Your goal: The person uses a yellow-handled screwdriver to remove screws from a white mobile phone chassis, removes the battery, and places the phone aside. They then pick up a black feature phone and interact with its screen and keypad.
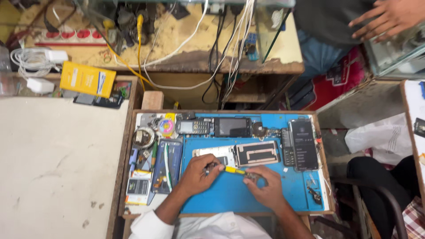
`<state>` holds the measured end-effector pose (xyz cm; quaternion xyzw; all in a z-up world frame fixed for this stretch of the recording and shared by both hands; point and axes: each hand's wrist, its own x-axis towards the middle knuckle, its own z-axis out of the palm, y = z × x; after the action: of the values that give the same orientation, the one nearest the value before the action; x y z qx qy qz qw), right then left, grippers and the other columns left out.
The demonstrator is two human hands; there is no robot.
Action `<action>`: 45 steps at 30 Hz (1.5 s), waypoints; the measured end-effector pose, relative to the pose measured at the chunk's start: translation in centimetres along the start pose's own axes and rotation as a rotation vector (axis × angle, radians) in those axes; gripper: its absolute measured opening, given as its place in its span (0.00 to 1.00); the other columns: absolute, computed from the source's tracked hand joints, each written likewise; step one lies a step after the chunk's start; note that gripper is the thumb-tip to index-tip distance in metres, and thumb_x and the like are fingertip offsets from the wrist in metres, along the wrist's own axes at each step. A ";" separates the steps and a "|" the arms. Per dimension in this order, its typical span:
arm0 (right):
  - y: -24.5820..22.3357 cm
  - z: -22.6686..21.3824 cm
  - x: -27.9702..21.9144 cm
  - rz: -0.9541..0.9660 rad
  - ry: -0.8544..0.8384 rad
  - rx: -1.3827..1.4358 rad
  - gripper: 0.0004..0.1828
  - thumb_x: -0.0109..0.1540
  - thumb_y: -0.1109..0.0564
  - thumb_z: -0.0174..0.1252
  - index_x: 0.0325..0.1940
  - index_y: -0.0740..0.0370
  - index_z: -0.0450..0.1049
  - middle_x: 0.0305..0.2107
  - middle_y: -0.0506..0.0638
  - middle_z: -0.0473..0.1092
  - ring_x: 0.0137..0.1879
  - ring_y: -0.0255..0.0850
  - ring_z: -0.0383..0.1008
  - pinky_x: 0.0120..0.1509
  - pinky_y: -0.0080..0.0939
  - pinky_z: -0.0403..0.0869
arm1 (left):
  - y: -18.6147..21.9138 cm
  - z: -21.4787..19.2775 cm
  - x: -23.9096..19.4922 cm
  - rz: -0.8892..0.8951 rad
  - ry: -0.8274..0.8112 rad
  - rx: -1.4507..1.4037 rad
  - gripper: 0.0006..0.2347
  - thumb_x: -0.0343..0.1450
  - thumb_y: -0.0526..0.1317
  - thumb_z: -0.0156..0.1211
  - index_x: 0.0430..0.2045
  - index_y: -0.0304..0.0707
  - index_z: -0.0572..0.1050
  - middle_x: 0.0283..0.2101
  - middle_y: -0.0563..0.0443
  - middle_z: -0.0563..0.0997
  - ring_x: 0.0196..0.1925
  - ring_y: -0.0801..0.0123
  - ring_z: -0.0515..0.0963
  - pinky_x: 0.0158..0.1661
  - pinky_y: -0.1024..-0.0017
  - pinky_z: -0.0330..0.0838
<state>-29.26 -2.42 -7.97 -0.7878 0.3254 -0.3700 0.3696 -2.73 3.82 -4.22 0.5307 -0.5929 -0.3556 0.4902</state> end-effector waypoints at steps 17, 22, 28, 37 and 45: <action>-1.3 2.7 0.9 0.196 -0.167 0.169 0.13 0.61 0.65 0.61 0.50 0.66 0.77 0.34 0.52 0.81 0.38 0.36 0.82 0.42 0.35 0.77 | 2.0 2.7 -1.1 -0.035 0.131 -0.319 0.09 0.72 0.34 0.64 0.45 0.31 0.80 0.38 0.48 0.79 0.37 0.74 0.79 0.39 0.77 0.74; -1.6 2.0 1.4 0.156 -0.275 0.183 0.11 0.66 0.61 0.56 0.51 0.67 0.76 0.35 0.53 0.80 0.40 0.40 0.82 0.45 0.39 0.78 | 0.9 4.4 -1.8 -0.067 0.099 -0.411 0.08 0.75 0.33 0.59 0.46 0.30 0.78 0.41 0.48 0.77 0.40 0.73 0.83 0.42 0.76 0.76; -2.1 1.7 1.8 0.162 -0.387 0.053 0.09 0.64 0.59 0.56 0.46 0.66 0.76 0.32 0.56 0.76 0.34 0.49 0.78 0.38 0.45 0.75 | -0.5 5.6 -2.0 -0.058 0.154 -0.355 0.07 0.74 0.33 0.61 0.44 0.30 0.77 0.42 0.47 0.77 0.38 0.72 0.80 0.39 0.75 0.75; -1.6 1.6 1.5 0.079 -0.371 0.034 0.07 0.63 0.61 0.58 0.44 0.66 0.74 0.31 0.59 0.74 0.37 0.57 0.77 0.40 0.49 0.74 | -0.4 5.4 -2.2 0.124 0.108 -0.145 0.11 0.72 0.32 0.64 0.47 0.28 0.75 0.45 0.43 0.78 0.41 0.68 0.81 0.43 0.73 0.76; -2.0 1.9 1.8 0.012 -0.269 0.033 0.11 0.61 0.63 0.60 0.47 0.67 0.76 0.36 0.58 0.77 0.39 0.52 0.81 0.42 0.43 0.78 | 0.1 5.6 -2.2 0.041 0.102 -0.167 0.10 0.70 0.31 0.67 0.43 0.29 0.78 0.43 0.43 0.80 0.40 0.66 0.83 0.41 0.72 0.78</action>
<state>-26.34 -2.17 -6.57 -0.8222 0.2714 -0.2642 0.4249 -8.18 5.41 -6.07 0.4931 -0.5464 -0.3662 0.5694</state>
